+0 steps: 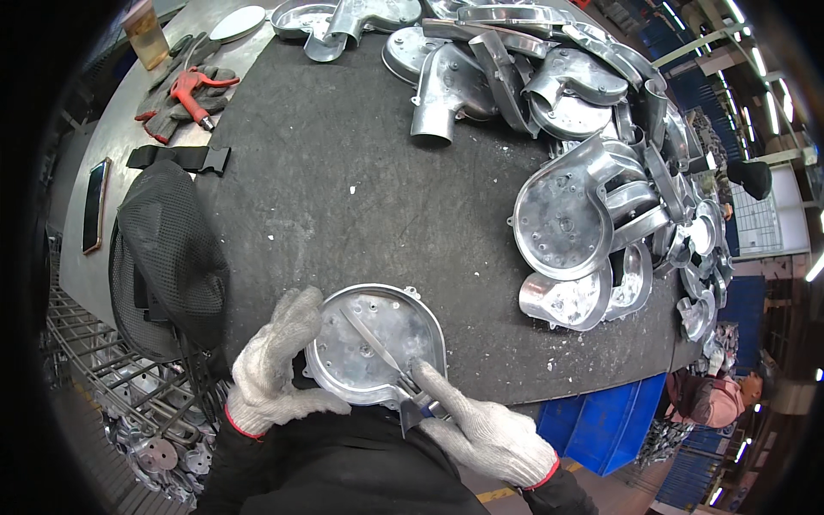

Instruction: The person files metal casing components one at a time, using a handheld pneumatic file to deburr the inner contours and outer edges of each piece.

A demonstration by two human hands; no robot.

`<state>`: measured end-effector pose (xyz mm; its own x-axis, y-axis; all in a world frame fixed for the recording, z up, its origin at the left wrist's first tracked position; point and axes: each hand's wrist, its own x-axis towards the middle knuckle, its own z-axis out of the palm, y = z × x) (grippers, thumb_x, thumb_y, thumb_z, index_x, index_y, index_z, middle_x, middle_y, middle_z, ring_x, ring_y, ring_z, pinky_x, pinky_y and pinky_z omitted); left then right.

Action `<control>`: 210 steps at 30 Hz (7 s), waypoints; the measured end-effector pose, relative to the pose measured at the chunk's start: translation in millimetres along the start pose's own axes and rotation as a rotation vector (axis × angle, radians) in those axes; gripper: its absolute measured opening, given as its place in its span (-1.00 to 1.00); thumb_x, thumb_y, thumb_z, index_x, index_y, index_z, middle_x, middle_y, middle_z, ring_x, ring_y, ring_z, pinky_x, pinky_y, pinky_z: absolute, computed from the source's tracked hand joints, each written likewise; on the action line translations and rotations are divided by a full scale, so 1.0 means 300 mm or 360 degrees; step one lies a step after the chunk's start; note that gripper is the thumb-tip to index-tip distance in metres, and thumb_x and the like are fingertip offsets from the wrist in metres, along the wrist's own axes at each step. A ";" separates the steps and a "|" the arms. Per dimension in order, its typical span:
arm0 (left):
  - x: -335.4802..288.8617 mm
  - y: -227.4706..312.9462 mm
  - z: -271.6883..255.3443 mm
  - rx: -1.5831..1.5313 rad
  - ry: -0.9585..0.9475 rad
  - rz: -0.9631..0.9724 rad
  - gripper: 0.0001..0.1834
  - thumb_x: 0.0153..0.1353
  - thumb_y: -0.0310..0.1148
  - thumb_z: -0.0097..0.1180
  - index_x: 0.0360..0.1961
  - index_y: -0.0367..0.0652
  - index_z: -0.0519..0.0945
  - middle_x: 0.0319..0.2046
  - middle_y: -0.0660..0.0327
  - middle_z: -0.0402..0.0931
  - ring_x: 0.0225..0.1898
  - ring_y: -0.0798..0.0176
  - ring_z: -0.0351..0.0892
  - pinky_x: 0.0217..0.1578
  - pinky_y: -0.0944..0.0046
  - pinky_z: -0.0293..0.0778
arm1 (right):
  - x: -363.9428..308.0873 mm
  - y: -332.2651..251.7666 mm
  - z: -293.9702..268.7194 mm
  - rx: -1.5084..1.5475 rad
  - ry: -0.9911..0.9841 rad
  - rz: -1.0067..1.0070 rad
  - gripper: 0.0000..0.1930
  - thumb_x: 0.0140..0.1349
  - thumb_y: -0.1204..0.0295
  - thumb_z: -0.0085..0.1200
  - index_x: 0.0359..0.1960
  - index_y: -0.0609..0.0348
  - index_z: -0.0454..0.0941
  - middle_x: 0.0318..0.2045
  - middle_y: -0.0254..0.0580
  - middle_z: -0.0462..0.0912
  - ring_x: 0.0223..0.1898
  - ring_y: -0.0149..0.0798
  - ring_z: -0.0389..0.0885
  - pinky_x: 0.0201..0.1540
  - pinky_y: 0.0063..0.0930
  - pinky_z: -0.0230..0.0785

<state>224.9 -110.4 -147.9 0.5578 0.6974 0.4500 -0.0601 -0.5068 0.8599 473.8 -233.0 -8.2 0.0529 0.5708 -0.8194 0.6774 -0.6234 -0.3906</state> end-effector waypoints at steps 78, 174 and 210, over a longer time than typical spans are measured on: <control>-0.002 -0.003 0.013 0.0209 -0.0050 -0.0076 -0.05 -0.22 -0.26 0.65 0.23 -0.49 0.53 0.22 -0.19 0.56 0.32 -0.17 0.52 0.40 -0.17 0.30 | -0.183 0.142 -0.052 -0.0205 0.0070 0.0124 -0.24 0.25 0.25 0.21 0.53 -0.18 0.27 -0.32 -0.18 0.75 -0.35 -0.14 0.78 -0.22 -0.27 0.59; 0.181 0.275 0.206 0.0564 0.0353 -0.0713 -0.52 0.26 -0.34 0.38 0.16 -0.30 0.61 -0.04 0.10 0.73 -0.03 0.23 0.71 0.02 0.22 0.56 | -0.145 0.248 0.215 -0.0863 0.1268 -0.0610 -0.22 0.32 0.27 0.16 0.58 -0.29 0.13 -0.44 -0.03 0.55 -0.56 -0.07 0.68 -0.56 -0.15 0.52; 0.101 0.254 0.201 0.0489 0.0568 -0.0687 -0.55 0.24 -0.57 0.35 0.15 -0.36 0.56 0.01 0.04 0.69 0.01 0.20 0.72 0.04 0.28 0.60 | -0.010 0.282 0.173 0.1766 -0.0380 -0.0364 -0.20 0.45 0.09 0.04 0.61 0.02 -0.02 -0.46 -0.19 0.58 -0.60 -0.44 0.57 -0.59 -0.55 0.49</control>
<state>287.1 -158.5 -83.4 0.1653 0.9703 0.1765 0.3780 -0.2277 0.8974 492.8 -315.2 -60.5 -0.2081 0.6889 -0.6943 -0.3695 -0.7126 -0.5964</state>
